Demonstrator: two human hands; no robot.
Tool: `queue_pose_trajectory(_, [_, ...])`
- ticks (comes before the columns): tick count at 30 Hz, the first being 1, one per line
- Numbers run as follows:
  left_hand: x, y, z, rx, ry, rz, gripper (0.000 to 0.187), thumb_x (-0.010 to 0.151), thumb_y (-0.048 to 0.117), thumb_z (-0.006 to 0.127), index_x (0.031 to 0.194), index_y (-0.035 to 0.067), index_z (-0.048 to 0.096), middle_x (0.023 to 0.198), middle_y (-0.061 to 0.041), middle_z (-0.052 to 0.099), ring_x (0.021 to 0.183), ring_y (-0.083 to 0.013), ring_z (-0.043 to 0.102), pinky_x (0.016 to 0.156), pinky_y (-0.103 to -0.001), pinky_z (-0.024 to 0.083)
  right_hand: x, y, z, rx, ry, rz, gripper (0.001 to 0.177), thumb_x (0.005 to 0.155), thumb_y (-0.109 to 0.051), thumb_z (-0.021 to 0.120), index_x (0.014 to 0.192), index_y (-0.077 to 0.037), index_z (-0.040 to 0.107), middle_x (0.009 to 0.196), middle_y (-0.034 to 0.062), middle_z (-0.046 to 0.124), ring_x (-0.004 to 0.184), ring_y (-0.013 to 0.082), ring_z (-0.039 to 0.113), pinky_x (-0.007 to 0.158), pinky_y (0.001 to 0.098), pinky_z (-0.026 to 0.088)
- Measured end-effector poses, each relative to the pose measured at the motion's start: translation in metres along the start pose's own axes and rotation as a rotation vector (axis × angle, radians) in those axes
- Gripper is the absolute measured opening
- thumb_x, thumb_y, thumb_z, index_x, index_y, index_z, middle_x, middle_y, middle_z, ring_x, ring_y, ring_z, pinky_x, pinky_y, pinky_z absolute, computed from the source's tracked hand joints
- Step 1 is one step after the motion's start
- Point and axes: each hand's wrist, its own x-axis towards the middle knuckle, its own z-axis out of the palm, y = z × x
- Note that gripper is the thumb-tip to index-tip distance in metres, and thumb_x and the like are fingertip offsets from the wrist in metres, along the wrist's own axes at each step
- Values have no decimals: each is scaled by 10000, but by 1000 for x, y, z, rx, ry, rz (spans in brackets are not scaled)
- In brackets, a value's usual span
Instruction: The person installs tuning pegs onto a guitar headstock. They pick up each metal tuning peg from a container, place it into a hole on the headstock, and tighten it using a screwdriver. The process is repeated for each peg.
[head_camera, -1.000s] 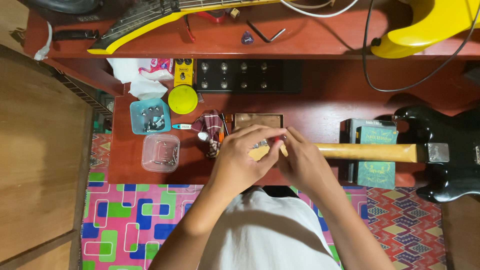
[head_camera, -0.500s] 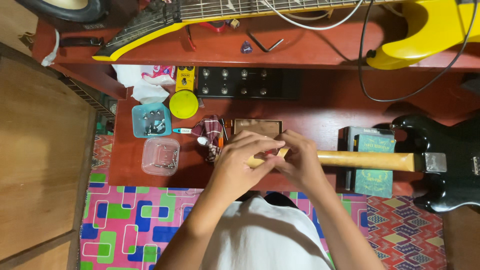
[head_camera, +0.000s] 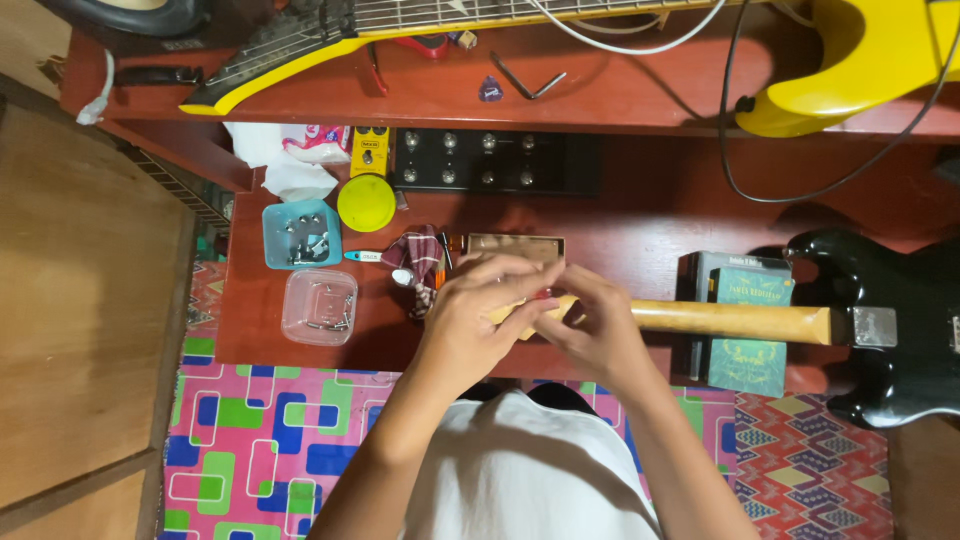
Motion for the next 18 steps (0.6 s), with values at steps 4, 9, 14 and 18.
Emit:
queue_pose_trajectory(4, [3,8,-3,-27,-11,-62,311,912,127,744,1220,111,699,1120,-86,750,1077,-290,723,1053,-448,458,0,27,-6,22,8,19,71,822,-44,800,880,-64,764,808,35,705,763,151,696,531,223,538])
queue_pose_trajectory(9, [-1,-4,3,-39,10,-81,148,895,156,770,1037,116,756,1055,-123,733,1055,-303,684,1051,-491,462,6,44,9,47,48,3,215,771,-31,831,923,-50,681,826,81,649,767,195,640,543,261,494])
queue_pose_trajectory(14, [14,18,-8,8,-80,-74,170,913,104,727,1080,109,759,1028,-96,750,1082,-288,699,1026,-456,462,3,18,-10,150,-41,66,222,810,-7,779,1027,-52,772,810,35,665,772,138,644,579,236,518])
queue_pose_trajectory(18, [42,29,-17,187,-280,0,99,911,174,722,991,130,761,1033,-87,746,1034,-302,686,970,-456,453,7,74,-9,142,56,37,179,749,92,708,901,-3,709,762,17,552,768,120,577,560,223,491])
